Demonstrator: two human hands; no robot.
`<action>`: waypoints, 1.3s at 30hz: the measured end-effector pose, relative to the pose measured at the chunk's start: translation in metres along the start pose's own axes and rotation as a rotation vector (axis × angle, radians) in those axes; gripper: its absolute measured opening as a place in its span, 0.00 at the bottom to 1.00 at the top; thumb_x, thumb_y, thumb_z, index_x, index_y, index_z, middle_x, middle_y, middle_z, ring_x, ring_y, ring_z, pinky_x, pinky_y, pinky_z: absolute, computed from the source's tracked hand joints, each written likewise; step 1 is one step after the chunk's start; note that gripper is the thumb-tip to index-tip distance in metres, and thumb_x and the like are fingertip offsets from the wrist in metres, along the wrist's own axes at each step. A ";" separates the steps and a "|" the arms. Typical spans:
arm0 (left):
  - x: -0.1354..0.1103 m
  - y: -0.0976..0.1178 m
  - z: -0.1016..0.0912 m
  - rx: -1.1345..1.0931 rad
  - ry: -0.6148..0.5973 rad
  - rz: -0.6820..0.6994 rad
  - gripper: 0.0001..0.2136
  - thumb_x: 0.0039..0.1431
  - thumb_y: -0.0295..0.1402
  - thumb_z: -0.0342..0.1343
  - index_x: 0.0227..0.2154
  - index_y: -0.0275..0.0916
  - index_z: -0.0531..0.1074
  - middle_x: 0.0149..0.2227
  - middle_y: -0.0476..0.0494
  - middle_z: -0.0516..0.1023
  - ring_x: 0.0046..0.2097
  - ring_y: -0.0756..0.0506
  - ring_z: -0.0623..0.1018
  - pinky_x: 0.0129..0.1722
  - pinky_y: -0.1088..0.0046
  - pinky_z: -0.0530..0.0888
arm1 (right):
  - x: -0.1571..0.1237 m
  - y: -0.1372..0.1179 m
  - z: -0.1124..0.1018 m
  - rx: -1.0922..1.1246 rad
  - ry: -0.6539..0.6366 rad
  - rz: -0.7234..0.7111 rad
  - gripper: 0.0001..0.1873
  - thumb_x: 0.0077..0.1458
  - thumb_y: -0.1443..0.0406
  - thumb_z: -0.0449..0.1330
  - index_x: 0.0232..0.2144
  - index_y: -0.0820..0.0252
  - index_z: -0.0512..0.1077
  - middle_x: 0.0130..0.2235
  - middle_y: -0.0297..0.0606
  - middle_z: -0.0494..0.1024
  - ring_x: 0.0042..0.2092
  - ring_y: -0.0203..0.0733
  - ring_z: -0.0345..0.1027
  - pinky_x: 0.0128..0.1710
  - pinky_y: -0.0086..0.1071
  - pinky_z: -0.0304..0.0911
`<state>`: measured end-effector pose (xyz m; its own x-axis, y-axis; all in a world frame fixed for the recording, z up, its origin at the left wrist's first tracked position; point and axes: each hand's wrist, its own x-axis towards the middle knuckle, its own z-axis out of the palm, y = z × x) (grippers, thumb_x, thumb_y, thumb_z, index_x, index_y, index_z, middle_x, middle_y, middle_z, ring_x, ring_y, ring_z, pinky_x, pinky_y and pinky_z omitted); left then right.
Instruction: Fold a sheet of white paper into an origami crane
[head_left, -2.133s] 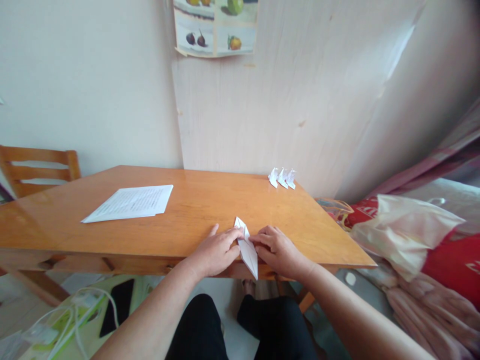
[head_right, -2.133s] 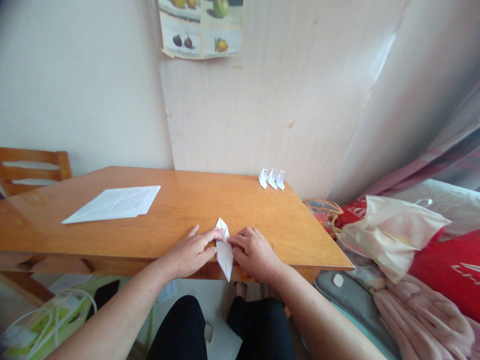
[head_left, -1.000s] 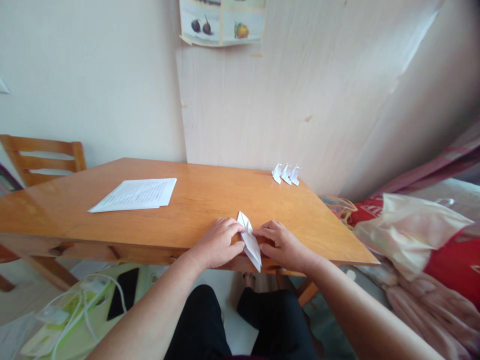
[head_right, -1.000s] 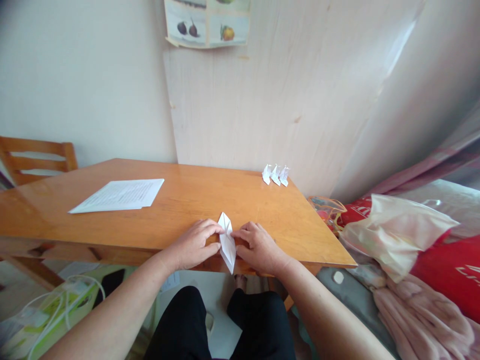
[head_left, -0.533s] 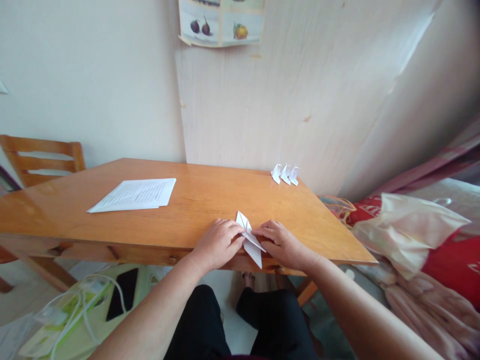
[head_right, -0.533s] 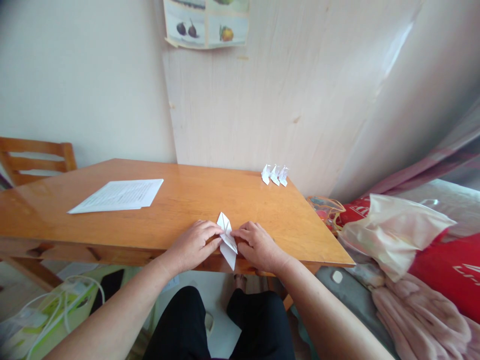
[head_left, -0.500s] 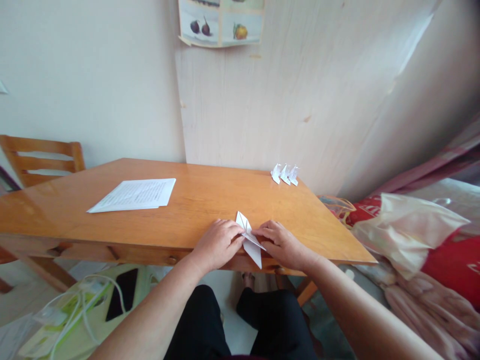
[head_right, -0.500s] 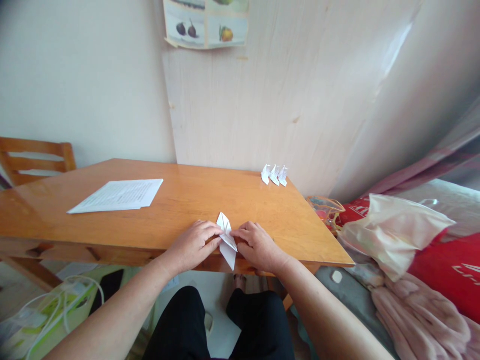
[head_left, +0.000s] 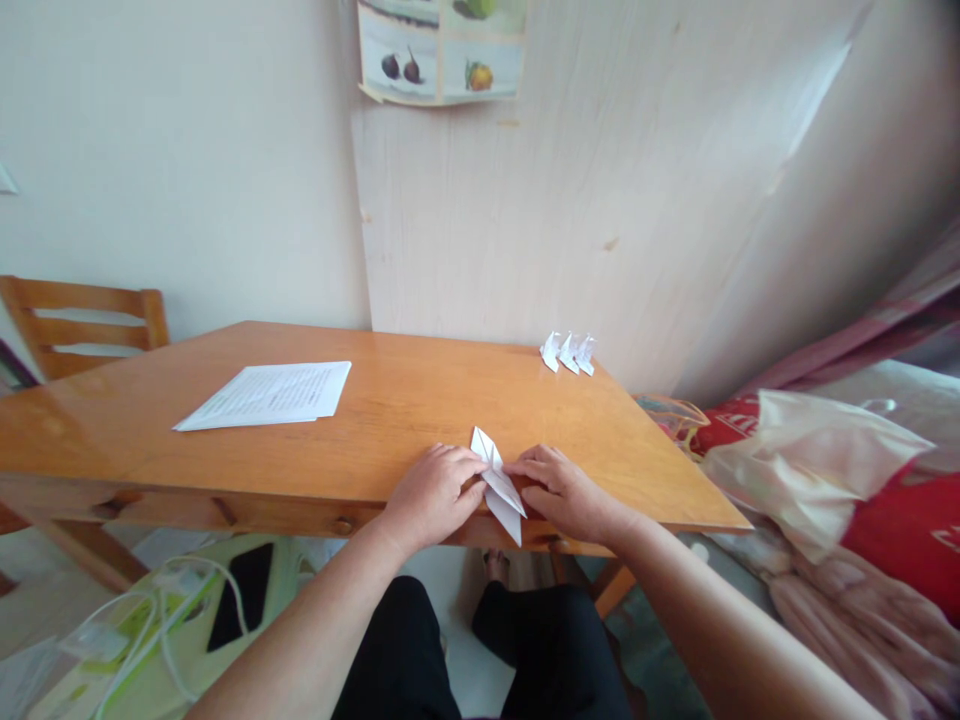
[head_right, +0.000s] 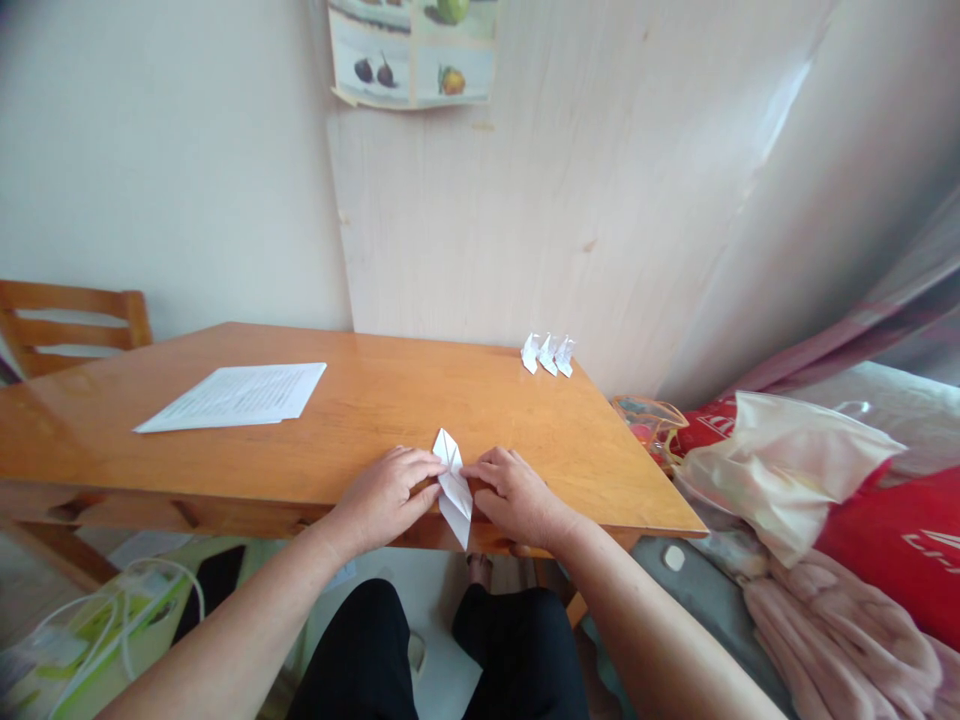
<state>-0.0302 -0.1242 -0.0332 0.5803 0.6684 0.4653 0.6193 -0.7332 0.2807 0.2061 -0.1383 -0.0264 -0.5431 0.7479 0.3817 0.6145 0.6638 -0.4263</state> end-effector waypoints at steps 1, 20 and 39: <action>0.000 0.000 0.001 0.000 0.011 -0.009 0.09 0.63 0.30 0.55 0.45 0.42 0.75 0.48 0.43 0.80 0.50 0.39 0.76 0.52 0.59 0.69 | 0.000 0.000 0.000 0.000 0.004 0.010 0.21 0.57 0.74 0.55 0.50 0.57 0.77 0.43 0.42 0.77 0.46 0.45 0.69 0.49 0.38 0.64; 0.016 -0.008 0.006 -0.063 0.033 -0.314 0.13 0.63 0.36 0.52 0.23 0.42 0.73 0.36 0.46 0.79 0.43 0.43 0.76 0.45 0.66 0.66 | 0.015 -0.016 0.021 -0.108 0.128 0.287 0.13 0.63 0.65 0.56 0.34 0.55 0.81 0.35 0.39 0.78 0.41 0.42 0.68 0.44 0.33 0.58; 0.033 0.018 0.024 -0.151 0.133 -0.577 0.10 0.55 0.30 0.60 0.40 0.45 0.69 0.36 0.49 0.84 0.46 0.43 0.80 0.50 0.64 0.65 | 0.009 -0.019 0.031 -0.094 0.237 0.334 0.13 0.61 0.67 0.56 0.35 0.54 0.81 0.38 0.39 0.79 0.43 0.43 0.70 0.45 0.32 0.60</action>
<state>0.0128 -0.1125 -0.0328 0.0966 0.9487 0.3011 0.7266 -0.2740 0.6301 0.1716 -0.1445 -0.0401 -0.1652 0.8934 0.4177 0.7899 0.3734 -0.4864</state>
